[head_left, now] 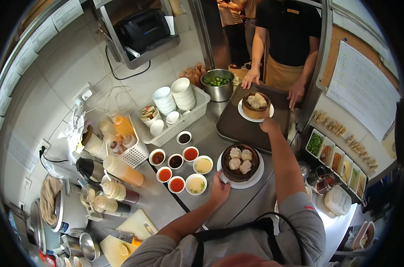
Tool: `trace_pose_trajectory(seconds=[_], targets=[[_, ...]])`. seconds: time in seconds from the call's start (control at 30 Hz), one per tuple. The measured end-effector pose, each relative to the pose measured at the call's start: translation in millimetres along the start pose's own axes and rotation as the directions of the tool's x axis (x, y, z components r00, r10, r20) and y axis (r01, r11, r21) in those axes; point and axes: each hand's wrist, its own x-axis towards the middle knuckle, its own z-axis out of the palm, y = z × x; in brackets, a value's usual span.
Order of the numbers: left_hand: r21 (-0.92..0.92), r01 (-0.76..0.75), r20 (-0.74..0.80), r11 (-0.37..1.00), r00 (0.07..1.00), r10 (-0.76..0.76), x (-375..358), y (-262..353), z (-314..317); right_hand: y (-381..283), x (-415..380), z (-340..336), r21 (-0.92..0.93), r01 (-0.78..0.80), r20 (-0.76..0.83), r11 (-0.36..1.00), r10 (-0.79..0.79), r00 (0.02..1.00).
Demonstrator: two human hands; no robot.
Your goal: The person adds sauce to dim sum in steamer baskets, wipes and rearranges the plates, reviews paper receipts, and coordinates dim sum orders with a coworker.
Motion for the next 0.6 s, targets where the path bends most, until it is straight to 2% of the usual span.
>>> trace_pose_trajectory(seconds=[0.07,0.17,0.27,0.4,0.5,0.6], targets=[[-0.020,-0.027,-0.004,0.999,1.000,0.027,1,0,0,-23,-37,-37,0.128,-0.073,-0.083,0.989,0.084,0.993],[-0.033,-0.052,0.002,0.998,0.999,0.052,-2,-2,0,-22,-34,-26,0.070,-0.068,-0.139,0.995,0.077,0.987],[-0.032,-0.028,0.006,0.999,1.000,0.028,0,-3,-1,-27,-39,-23,0.073,-0.054,-0.114,0.996,0.062,0.992],[-0.025,0.026,0.011,0.999,1.000,-0.025,1,-2,0,-26,-51,-20,0.084,0.049,-0.132,0.995,-0.038,0.990],[-0.001,0.051,0.010,0.999,0.999,-0.051,2,5,-1,-23,-53,-13,0.006,0.162,-0.135,0.987,-0.160,0.978],[-0.012,0.052,0.005,0.999,0.999,-0.052,1,15,-2,-30,-71,-32,-0.024,0.224,-0.074,0.974,-0.225,0.971]])
